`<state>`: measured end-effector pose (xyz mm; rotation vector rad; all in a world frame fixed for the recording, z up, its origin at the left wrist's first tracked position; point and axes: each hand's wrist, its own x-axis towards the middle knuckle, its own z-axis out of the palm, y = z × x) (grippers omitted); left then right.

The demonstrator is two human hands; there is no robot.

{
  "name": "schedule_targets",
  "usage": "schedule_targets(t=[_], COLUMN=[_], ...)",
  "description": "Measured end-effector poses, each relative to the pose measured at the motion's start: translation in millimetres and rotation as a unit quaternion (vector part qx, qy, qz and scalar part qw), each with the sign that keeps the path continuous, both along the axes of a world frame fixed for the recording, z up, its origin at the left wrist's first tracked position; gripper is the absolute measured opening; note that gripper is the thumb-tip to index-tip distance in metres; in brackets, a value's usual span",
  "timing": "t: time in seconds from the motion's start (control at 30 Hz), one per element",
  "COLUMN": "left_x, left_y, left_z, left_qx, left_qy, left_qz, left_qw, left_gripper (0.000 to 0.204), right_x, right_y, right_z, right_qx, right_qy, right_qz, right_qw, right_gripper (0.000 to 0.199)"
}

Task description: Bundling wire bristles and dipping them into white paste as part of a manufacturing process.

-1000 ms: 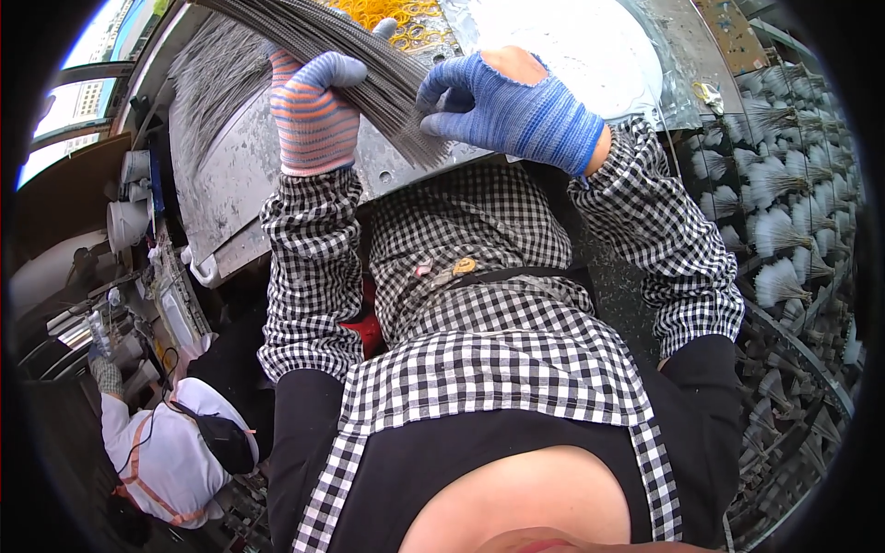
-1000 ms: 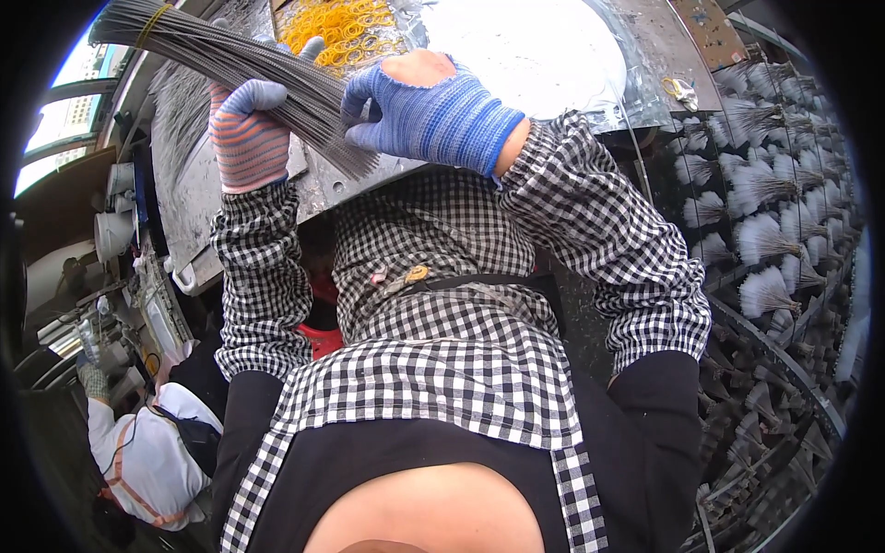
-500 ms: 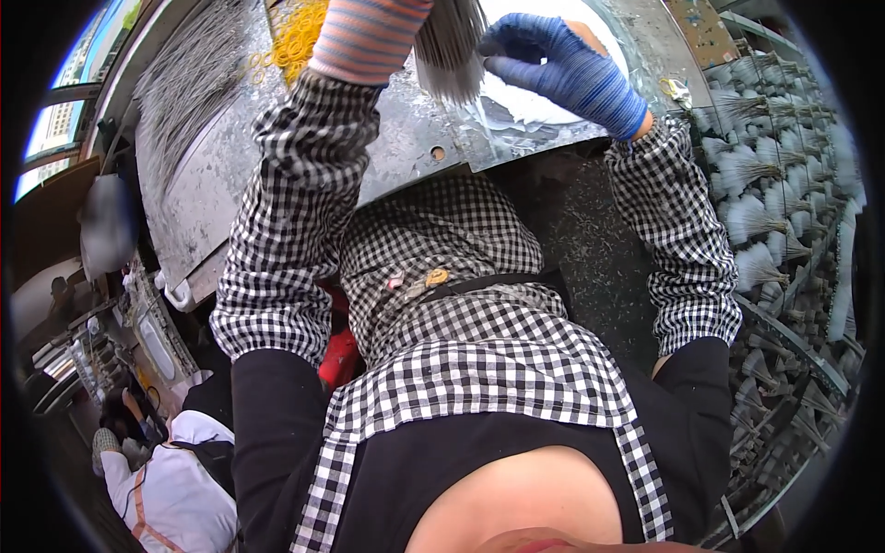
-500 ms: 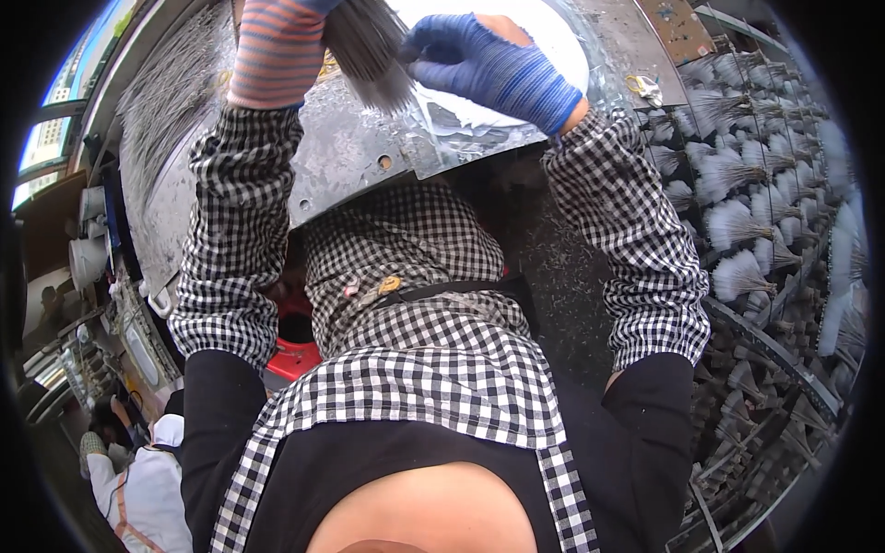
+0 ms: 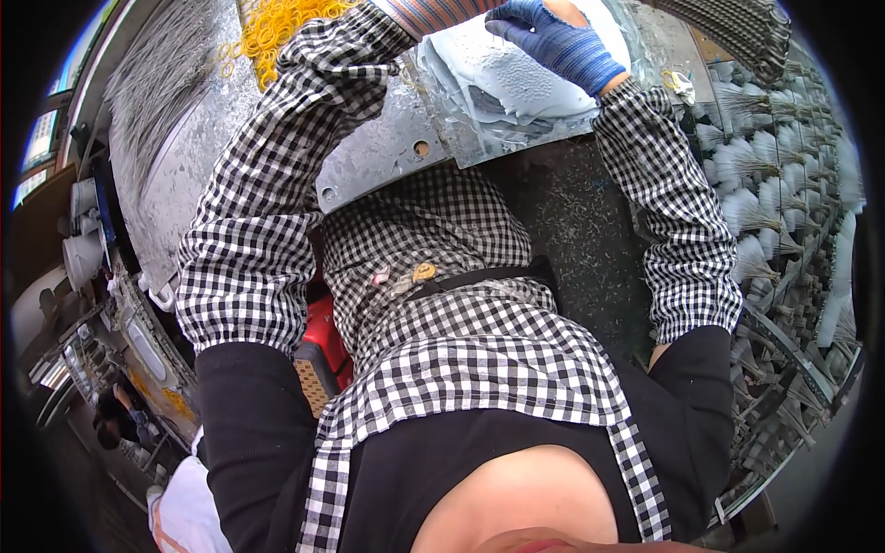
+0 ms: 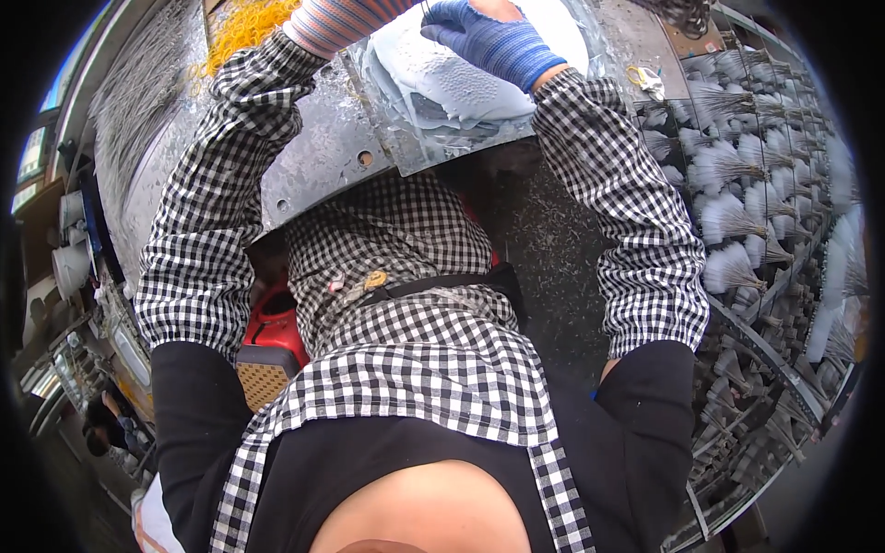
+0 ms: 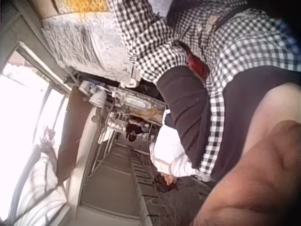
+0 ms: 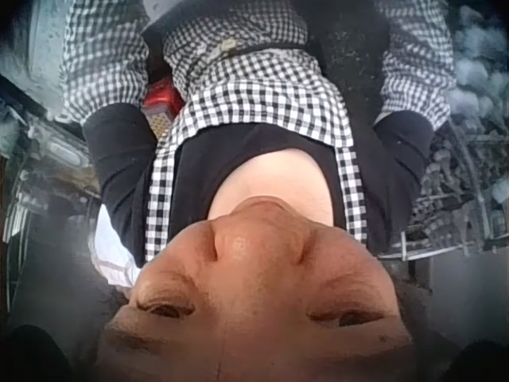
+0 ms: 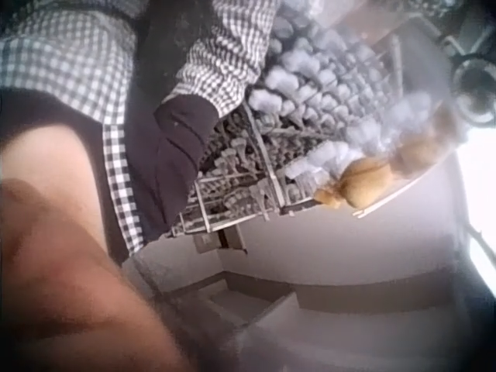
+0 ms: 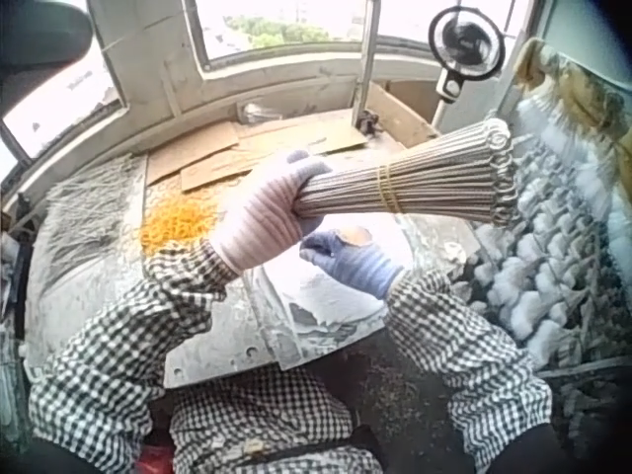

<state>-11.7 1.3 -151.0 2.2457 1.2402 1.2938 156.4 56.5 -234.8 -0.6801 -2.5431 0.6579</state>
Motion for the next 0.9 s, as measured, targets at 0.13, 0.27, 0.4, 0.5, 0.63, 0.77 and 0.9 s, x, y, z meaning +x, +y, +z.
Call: schedule_targets(t=[0.13, 0.27, 0.4, 0.5, 0.63, 0.77, 0.9], left_x=[-20.0, 3.5, -1.3, -2.2, -0.3, 1.1, -0.8], left_y=[12.5, 4.4, 6.7, 7.2, 6.3, 5.9, 2.5], left_z=[-13.2, -15.0, -14.2, -15.1, -14.1, -12.9, -16.4], left_qx=[-0.296, 0.121, -0.333, -0.346, -0.286, -0.243, -0.127], left_qy=[-0.419, -0.028, -0.580, -0.607, -0.518, -0.430, -0.309], left_qz=[-0.315, 0.018, -0.173, -0.193, -0.158, -0.132, -0.086], left_qw=[0.799, 0.992, 0.723, 0.688, 0.791, 0.859, 0.939], left_gripper=[0.037, 0.014, 0.003, 0.002, 0.004, 0.006, 0.022], right_x=[-5.8, -7.0, -6.1, -6.4, -5.1, -6.1, -4.3], right_y=[-0.5, -4.0, -5.6, -4.7, -7.3, -6.6, -10.2], right_z=[-7.6, -1.3, 2.0, 1.1, 4.0, 8.8, 9.9], right_qx=[0.018, 0.011, -0.015, 0.026, 0.019, 0.011, 0.006], right_qy=[0.010, -0.004, -0.019, -0.020, -0.016, -0.042, -0.021], right_qz=[0.002, -0.001, -0.004, 0.002, 0.002, -0.012, -0.002], right_qw=[1.000, 1.000, 1.000, 0.999, 1.000, 0.999, 1.000], right_gripper=[0.021, 0.022, 0.022, 0.022, 0.023, 0.023, 0.024])
